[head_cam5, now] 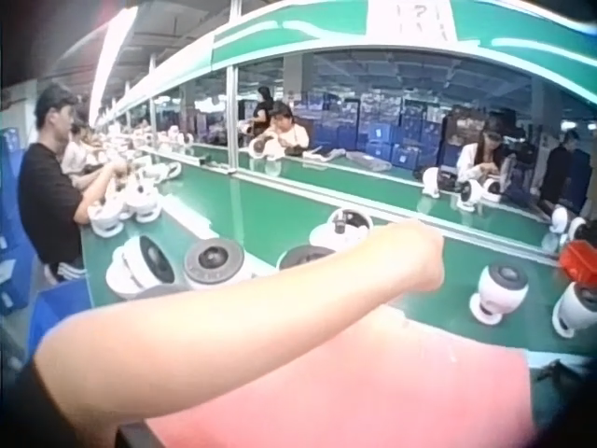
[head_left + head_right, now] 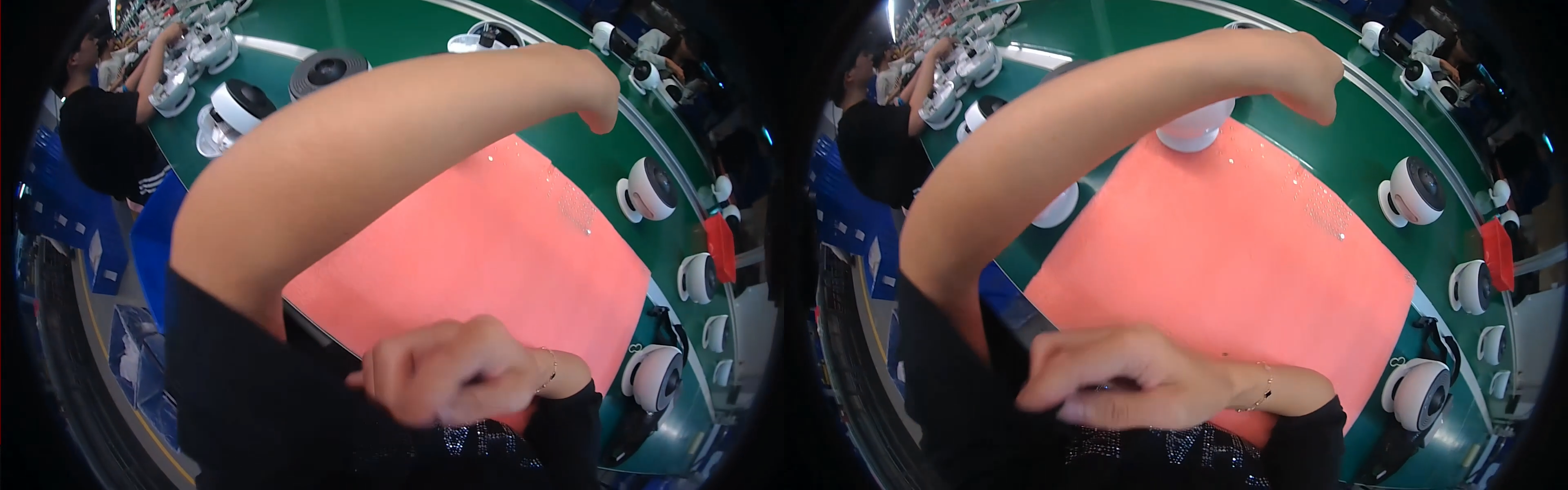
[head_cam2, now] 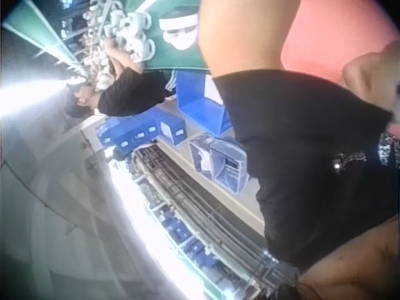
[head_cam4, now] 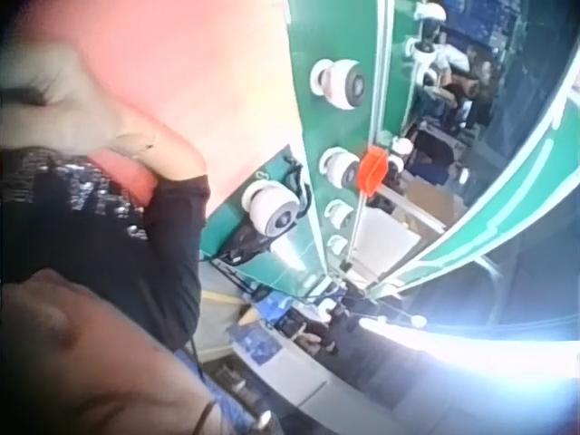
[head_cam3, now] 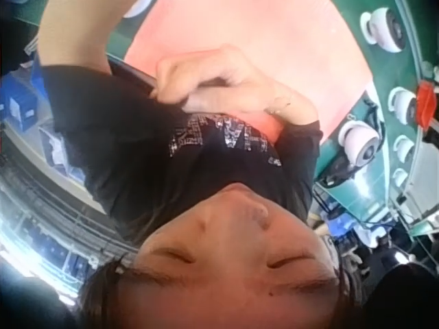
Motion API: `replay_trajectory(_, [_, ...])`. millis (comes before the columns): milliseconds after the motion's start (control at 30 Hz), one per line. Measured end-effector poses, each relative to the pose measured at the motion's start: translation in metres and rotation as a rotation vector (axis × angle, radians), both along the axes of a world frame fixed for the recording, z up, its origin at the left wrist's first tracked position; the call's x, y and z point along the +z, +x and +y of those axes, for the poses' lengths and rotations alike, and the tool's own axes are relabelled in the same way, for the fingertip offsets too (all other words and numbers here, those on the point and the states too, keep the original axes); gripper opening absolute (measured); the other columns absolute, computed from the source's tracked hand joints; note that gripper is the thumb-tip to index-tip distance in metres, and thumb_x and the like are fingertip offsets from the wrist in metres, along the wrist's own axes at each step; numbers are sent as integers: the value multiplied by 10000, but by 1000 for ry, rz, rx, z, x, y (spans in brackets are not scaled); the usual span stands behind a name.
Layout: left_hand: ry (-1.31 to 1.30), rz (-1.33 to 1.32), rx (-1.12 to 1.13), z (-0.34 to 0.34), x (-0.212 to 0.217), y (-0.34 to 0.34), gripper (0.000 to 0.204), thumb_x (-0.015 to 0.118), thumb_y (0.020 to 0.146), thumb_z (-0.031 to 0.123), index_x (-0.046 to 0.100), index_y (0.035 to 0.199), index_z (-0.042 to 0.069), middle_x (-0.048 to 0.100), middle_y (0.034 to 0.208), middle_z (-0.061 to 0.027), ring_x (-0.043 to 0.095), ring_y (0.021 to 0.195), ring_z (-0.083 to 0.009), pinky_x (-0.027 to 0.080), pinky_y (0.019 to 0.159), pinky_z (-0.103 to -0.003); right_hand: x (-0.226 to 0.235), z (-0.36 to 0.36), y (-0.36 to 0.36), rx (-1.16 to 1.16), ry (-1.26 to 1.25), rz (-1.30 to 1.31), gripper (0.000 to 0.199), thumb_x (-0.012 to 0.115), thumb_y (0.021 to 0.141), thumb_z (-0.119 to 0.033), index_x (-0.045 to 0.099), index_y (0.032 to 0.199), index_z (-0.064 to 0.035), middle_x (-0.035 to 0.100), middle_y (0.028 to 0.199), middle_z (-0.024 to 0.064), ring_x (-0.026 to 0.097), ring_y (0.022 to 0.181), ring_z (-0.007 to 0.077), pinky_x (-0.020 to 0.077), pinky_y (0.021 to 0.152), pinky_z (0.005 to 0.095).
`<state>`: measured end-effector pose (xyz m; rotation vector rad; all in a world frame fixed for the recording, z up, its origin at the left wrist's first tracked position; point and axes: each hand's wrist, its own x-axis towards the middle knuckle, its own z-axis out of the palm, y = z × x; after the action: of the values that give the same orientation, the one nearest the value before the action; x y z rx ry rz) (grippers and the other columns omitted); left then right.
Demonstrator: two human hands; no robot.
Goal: The recorder is assembling the internal components and housing of security cameras on a factory assembly line.
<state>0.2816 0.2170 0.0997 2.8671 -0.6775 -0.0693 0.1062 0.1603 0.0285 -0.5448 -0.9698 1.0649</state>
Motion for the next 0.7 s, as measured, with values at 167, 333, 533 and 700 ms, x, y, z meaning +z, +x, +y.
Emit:
replay_trajectory(167, [-118, 71, -24, 26, -32, -79, 370, 576, 664, 208, 636, 999, 63, 621, 988, -146, 609, 878, -307, 474, 752, -407, 23, 16, -21, 140, 158, 174, 221, 464, 920, -161, 644, 979, -47, 481, 883, 94, 516, 733, 220, 379, 850, 423])
replay_trajectory(333, [-170, 129, 5, 71, -55, -182, 361, 578, 664, 213, 635, 985, 58, 620, 977, -148, 608, 870, -305, 475, 742, -407, 21, 52, -14, 200, 480, 77, 219, 442, 914, -118, 641, 957, -37, 466, 829, 97, 498, 690, 254, 397, 794, 411])
replay_trajectory(533, [-196, 143, 18, 84, -57, -158, 352, 580, 664, 220, 635, 969, 52, 618, 964, -151, 606, 860, -303, 475, 731, -407, 23, 58, -29, -220, 507, 103, 261, 438, 919, -197, 648, 906, -42, 475, 798, 101, 492, 673, 258, 394, 705, 414])
replay_trajectory(700, [-218, 148, 9, 71, -51, -125, 346, 581, 664, 225, 634, 955, 47, 617, 952, -154, 605, 851, -302, 476, 721, -406, 44, 53, -9, -154, 269, 172, 225, 502, 890, -187, 650, 824, -31, 477, 766, 92, 487, 658, 246, 398, 627, 363])
